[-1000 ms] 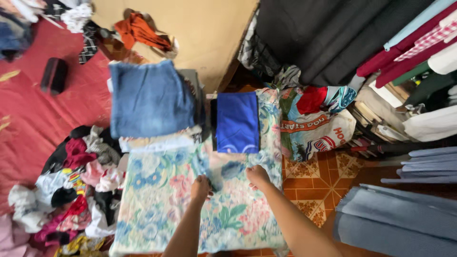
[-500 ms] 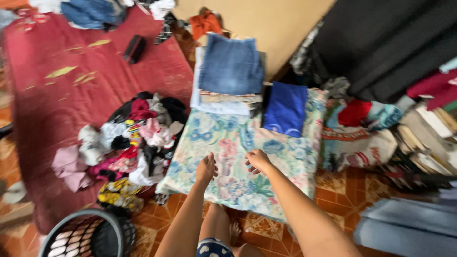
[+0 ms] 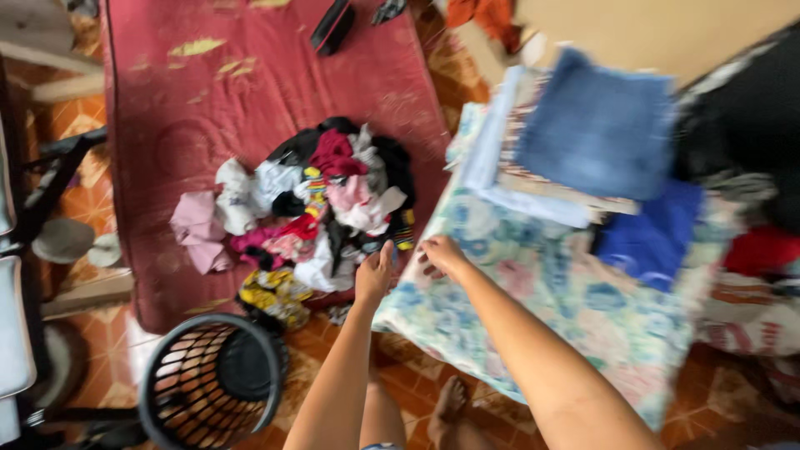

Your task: The person folds several items of clothing one by one on a small table. They pick up a pair of jeans, a black shirt, a blue jersey, and a pink shirt from a pile on a nearby sofa, fold each item neatly, and place them in a stack on the table.

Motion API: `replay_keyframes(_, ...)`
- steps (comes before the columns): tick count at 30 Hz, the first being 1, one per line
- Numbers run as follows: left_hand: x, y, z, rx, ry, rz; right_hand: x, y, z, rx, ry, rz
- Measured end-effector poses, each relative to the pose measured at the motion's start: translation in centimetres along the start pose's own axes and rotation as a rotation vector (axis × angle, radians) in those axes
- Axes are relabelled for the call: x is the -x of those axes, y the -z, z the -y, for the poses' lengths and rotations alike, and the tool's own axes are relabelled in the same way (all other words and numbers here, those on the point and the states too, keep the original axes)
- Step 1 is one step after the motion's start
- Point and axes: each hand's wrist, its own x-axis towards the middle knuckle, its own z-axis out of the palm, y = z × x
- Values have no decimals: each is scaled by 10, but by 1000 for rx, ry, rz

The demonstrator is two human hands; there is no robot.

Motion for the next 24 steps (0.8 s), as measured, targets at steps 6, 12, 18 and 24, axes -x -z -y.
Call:
replay_keyframes(6, -138, 71, 51, -210, 136, 6, -120, -101, 58, -50, 41, 21)
replay_keyframes(12, -278, 80, 129, -388, -52, -104, -220, -154, 89, -36, -21, 26)
replay_keyframes(18, -375, 39, 218, -416, 65, -72, -300, -175, 77, 77, -59, -42)
replay_keyframes(24, -417, -7, 271, -354, 156, -153, -346, -182, 62, 51, -130, -72)
